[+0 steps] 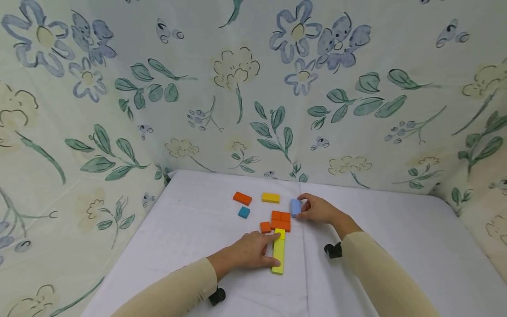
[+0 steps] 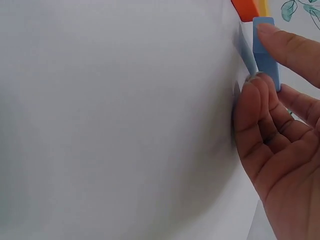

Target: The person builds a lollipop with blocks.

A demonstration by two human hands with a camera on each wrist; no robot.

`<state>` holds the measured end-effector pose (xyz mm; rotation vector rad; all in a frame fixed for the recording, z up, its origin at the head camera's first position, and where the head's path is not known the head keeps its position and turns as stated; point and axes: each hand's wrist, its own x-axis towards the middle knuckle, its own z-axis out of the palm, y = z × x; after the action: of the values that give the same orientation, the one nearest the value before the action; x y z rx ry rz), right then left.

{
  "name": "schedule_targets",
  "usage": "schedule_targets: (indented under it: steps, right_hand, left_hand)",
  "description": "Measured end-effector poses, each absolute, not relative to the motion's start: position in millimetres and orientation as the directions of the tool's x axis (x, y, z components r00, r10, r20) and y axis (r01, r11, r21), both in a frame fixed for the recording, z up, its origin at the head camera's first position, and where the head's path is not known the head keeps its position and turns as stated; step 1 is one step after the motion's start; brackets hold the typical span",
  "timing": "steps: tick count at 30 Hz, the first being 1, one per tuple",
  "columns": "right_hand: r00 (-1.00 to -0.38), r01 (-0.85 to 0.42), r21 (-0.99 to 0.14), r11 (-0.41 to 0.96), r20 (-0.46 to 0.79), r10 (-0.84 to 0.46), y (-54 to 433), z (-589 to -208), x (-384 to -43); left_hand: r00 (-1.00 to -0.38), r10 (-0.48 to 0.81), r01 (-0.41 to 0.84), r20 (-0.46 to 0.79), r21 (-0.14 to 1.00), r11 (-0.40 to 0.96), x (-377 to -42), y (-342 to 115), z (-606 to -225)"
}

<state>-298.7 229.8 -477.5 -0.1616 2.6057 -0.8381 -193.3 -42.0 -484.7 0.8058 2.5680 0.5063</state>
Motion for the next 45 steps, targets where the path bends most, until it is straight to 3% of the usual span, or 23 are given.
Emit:
schedule_targets:
  steps: [21, 45]
  right_hand:
    - [-0.932, 0.019, -0.644, 0.765, -0.289, -0.220, 233.4, -489.8, -281.2]
    - [-0.928, 0.033, -0.609, 0.792, -0.314, -0.202, 222.0, -481.6, -277.8]
  left_hand:
    - [-0.764, 0.592, 0.458, -0.257, 0.430, 0.778, -192.3, -40.0, -485.4]
    - [-0.773, 0.576, 0.410, -0.265, 0.484, 0.773, -194.2, -40.1, -481.7]
